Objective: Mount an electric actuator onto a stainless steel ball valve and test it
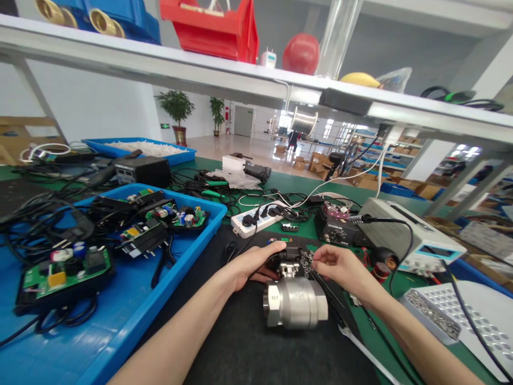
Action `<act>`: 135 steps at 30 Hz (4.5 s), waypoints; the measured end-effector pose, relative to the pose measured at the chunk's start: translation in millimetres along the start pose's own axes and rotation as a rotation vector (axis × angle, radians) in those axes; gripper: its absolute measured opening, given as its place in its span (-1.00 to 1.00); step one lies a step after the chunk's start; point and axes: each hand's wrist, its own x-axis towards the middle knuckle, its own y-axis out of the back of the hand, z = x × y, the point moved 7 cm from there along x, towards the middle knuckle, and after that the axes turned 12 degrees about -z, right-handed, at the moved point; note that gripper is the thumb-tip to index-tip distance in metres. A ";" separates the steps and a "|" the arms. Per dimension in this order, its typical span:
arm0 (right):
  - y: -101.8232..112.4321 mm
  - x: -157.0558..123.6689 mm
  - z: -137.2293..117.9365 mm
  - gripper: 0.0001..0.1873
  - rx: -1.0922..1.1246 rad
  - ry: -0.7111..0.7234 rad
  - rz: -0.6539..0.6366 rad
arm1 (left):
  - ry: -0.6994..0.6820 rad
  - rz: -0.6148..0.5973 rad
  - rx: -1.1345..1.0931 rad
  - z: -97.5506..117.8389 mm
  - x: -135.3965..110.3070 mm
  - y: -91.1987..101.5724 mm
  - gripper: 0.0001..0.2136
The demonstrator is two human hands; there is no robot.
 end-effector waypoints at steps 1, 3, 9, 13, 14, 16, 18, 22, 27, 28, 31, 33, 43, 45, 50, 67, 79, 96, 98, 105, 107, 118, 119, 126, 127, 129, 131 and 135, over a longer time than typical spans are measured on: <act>-6.8 -2.9 -7.6 -0.77 0.073 0.016 -0.022 | -0.002 0.002 -0.002 0.0 0.1 0.1 -0.32; -19.0 -7.4 -21.0 -0.73 0.183 0.037 -0.059 | -0.007 0.005 -0.008 0.1 0.1 0.2 -0.32; -28.4 -8.7 -39.4 -0.80 0.315 0.060 -0.069 | -0.008 -0.001 -0.014 -0.1 0.3 -0.4 -0.33; -26.7 -7.1 -39.2 -0.83 0.368 0.031 -0.070 | -0.016 -0.005 -0.006 0.4 0.0 -0.5 -0.32; -27.3 -7.1 -37.9 -0.82 0.392 0.018 -0.070 | -0.016 -0.006 -0.004 0.5 0.0 -0.5 -0.32; -30.0 -7.4 -33.9 -0.79 0.453 -0.011 -0.068 | -0.016 -0.007 -0.001 0.6 -0.1 -0.6 -0.32; -34.7 -7.7 -28.1 -0.75 0.527 -0.039 -0.064 | -0.015 -0.005 0.000 0.5 -0.1 -0.3 -0.32; -45.6 -6.9 -13.2 -0.69 0.671 -0.109 -0.033 | -0.012 -0.002 0.004 0.7 -0.5 -0.5 -0.33; -54.9 -6.2 -3.3 -0.64 0.786 -0.184 0.008 | -0.012 -0.010 0.003 2.3 -1.7 -2.3 -0.34; -56.2 -6.7 -3.7 -0.63 0.801 -0.190 0.007 | -0.013 -0.011 0.001 2.5 -2.0 -2.4 -0.33; -57.8 -10.0 -6.4 -0.63 0.818 -0.191 0.015 | -0.016 -0.013 -0.003 2.6 -2.2 -2.5 -0.34; -58.4 -12.5 -7.7 -0.63 0.820 -0.189 0.022 | -0.017 -0.015 -0.004 2.3 -1.8 -2.3 -0.35; -61.9 -16.6 -3.9 -0.63 0.829 -0.176 0.028 | -0.016 -0.007 0.000 1.8 -1.4 -1.0 -0.34; -63.0 -15.6 -2.8 -0.64 0.832 -0.176 0.029 | -0.016 -0.010 -0.001 1.5 -0.9 -1.1 -0.33; -64.2 -13.0 -3.0 -0.68 0.825 -0.191 0.009 | -0.018 -0.011 0.003 0.5 0.7 -0.8 -0.32; -66.3 -14.9 -6.9 -0.73 0.903 -0.193 -0.061 | -0.011 -0.005 0.003 0.0 -0.3 -0.1 -0.32; -68.6 -13.3 -5.0 -0.62 0.869 -0.187 -0.048 | -0.024 -0.013 -0.001 0.6 -0.2 -0.5 -0.32; -65.2 -10.0 8.5 -0.56 0.856 -0.218 -0.018 | -0.011 -0.013 0.001 0.7 0.2 -0.2 -0.33; -65.2 -10.0 7.7 -0.58 0.836 -0.219 -0.010 | -0.012 -0.010 0.000 0.8 -0.5 -0.4 -0.33; -61.4 -7.0 5.6 -0.62 0.768 -0.210 -0.017 | -0.011 -0.007 -0.004 1.0 -0.9 -0.5 -0.34; -59.1 -5.8 6.1 -0.62 0.743 -0.211 -0.015 | -0.012 -0.007 -0.003 1.1 -0.5 -0.3 -0.34; -61.3 -7.2 6.6 -0.57 0.724 -0.196 -0.033 | -0.012 0.001 -0.003 -0.3 0.0 0.8 -0.37; -61.5 -7.4 6.3 -0.56 0.723 -0.192 -0.029 | -0.012 0.002 -0.004 -0.2 0.1 0.7 -0.37; -54.6 -6.9 -1.0 -0.57 0.635 -0.193 -0.005 | -0.013 -0.003 0.006 1.1 -0.7 -0.2 -0.36; -52.8 -6.5 -2.1 -0.58 0.616 -0.199 0.004 | -0.013 -0.004 0.006 1.2 -1.0 -0.3 -0.36; -49.6 -5.6 -4.2 -0.60 0.583 -0.209 0.021 | -0.013 -0.006 0.009 1.3 -1.2 -0.5 -0.36; -47.4 -4.9 -5.8 -0.62 0.565 -0.212 0.032 | -0.011 -0.008 0.011 1.1 -1.0 -0.6 -0.35; -47.9 -5.6 -5.1 -0.65 0.590 -0.216 0.030 | -0.010 -0.008 0.016 0.2 0.3 0.0 -0.35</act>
